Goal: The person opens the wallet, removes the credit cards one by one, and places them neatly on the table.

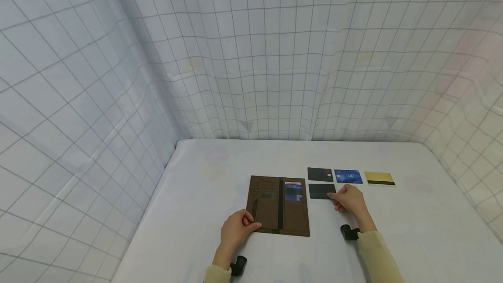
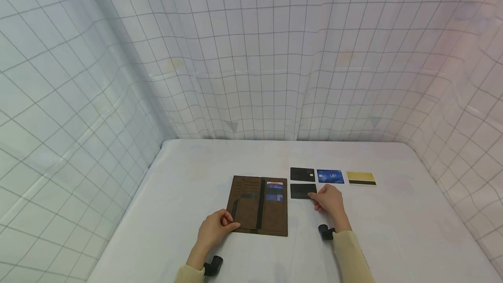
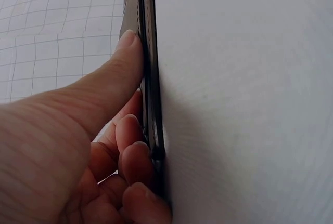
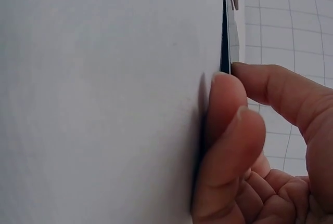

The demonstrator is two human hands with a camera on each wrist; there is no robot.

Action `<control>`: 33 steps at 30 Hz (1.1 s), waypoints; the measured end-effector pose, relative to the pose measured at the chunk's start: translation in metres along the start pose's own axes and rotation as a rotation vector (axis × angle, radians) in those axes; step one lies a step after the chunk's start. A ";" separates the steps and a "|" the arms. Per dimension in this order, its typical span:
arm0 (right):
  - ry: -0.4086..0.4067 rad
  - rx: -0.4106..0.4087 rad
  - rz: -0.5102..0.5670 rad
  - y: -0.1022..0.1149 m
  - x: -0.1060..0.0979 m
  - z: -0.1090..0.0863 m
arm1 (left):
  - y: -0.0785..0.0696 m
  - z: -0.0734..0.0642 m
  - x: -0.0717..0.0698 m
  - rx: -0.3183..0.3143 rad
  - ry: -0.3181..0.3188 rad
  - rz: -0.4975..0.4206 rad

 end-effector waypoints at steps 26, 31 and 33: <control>-0.006 -0.047 0.012 -0.004 0.001 -0.005 | -0.001 -0.001 -0.002 0.006 -0.009 -0.001; -0.010 -0.044 0.019 -0.004 0.001 -0.005 | 0.000 0.001 0.000 -0.006 -0.004 0.001; -0.011 -0.044 0.020 -0.004 0.002 -0.004 | 0.000 0.002 0.001 -0.011 -0.003 0.000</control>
Point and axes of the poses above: each hand's wrist, its own z-axis towards the middle knuckle, its own x-axis out of the palm, y = z × x, the point moved 1 cm from there along z, towards the middle knuckle, and after that the axes turned 12 degrees about -x, right-handed, at the moved point
